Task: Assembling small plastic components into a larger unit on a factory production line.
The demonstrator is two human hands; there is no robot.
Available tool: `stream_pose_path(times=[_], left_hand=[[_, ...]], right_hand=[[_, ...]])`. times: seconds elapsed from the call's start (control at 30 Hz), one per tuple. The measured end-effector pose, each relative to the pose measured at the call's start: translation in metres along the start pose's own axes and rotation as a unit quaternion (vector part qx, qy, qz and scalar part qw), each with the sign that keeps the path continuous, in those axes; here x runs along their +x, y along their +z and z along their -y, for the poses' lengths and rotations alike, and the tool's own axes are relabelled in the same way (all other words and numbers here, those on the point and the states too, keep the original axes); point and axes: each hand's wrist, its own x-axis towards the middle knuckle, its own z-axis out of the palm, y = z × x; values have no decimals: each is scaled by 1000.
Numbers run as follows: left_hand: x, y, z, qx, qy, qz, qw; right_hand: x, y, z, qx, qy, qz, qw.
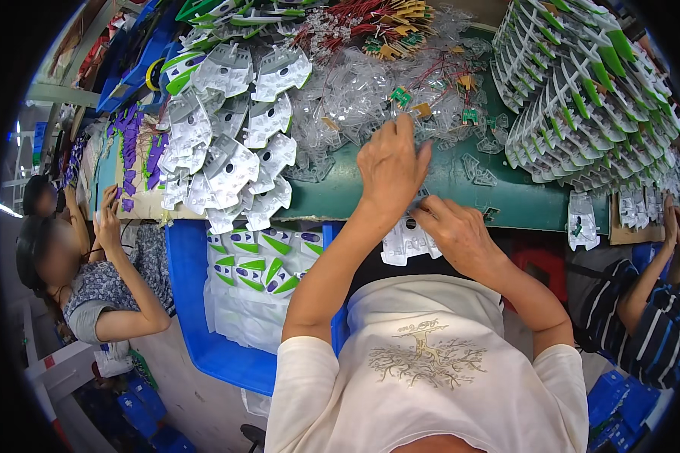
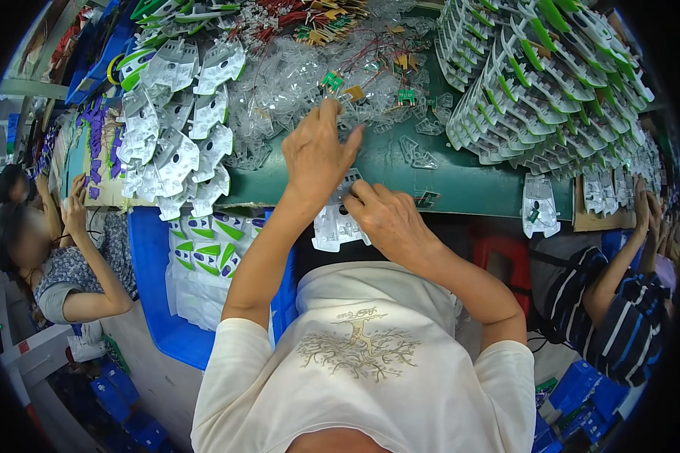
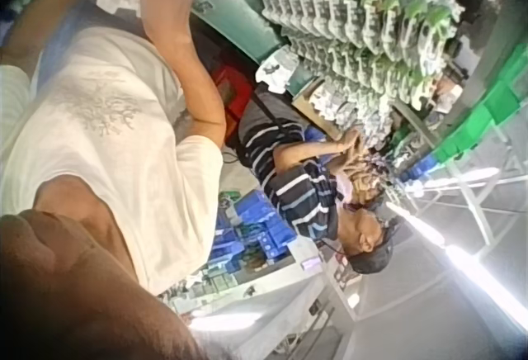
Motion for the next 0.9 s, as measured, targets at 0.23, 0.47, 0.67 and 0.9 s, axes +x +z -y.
stream_pose_path(times=[0.23, 0.47, 0.67, 0.9], left_hand=[[-47, -38, 28, -177, -14, 11, 984], [-91, -65, 26, -252, 88, 73, 961], [-95, -55, 27, -206, 118, 67, 969], [-95, -54, 23, -158, 181, 77, 968]], right_hand=[[-5, -5, -7, 28, -12, -14, 999], [-2, -8, -15, 53, -31, -5, 998], [1, -7, -17, 36, -50, -26, 998], [-1, -2, -20, 26, -74, -56, 995]])
